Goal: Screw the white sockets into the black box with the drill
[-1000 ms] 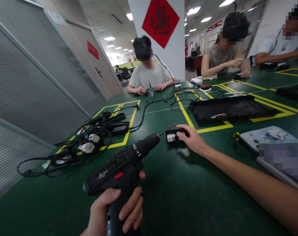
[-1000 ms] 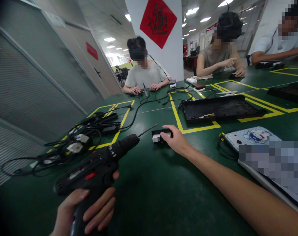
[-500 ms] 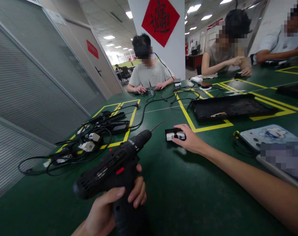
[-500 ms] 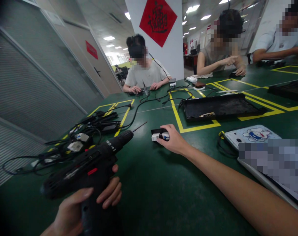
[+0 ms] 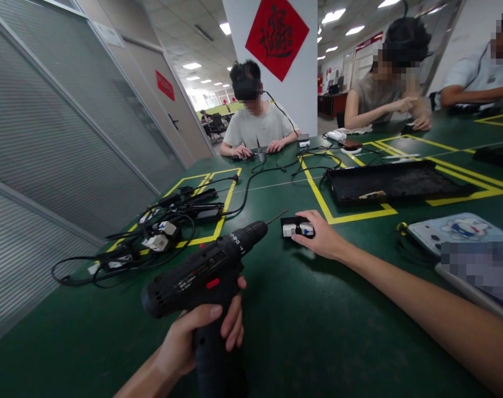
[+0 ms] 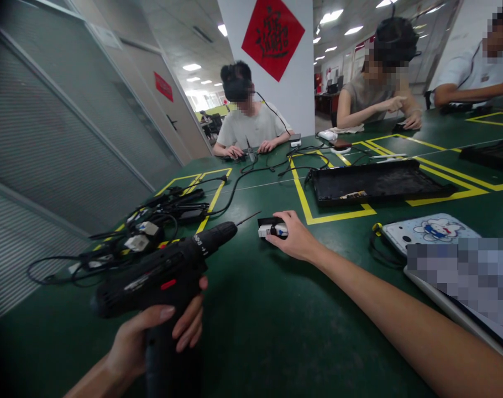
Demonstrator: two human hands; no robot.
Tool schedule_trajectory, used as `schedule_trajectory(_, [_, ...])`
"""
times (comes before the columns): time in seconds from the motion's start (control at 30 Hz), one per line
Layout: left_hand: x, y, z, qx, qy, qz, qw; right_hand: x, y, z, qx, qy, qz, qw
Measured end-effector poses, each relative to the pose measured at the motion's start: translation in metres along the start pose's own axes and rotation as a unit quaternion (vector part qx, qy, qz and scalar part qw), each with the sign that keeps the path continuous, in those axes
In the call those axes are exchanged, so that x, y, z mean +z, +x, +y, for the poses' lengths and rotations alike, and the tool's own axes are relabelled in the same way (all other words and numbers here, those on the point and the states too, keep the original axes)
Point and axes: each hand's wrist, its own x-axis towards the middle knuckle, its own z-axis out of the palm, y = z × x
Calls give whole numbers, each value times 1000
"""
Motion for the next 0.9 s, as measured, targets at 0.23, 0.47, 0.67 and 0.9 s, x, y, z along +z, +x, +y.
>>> schedule_trajectory(0.23, [-2, 5, 4, -20, -5, 21, 1000, -1, 0, 0, -5, 0, -2, 1000])
schedule_trajectory(0.47, [-1, -1, 10, -30, 55, -15, 998, 2, 0, 5, 0, 7, 4, 1000])
schedule_trajectory(0.67, [-5, -3, 5, -32, 70, -46, 996, 2, 2, 5, 14, 7, -1, 1000])
schedule_trajectory(0.9, [-4, -8, 13, -44, 113, -44, 992, 2, 1, 4, 20, 13, 4, 1000])
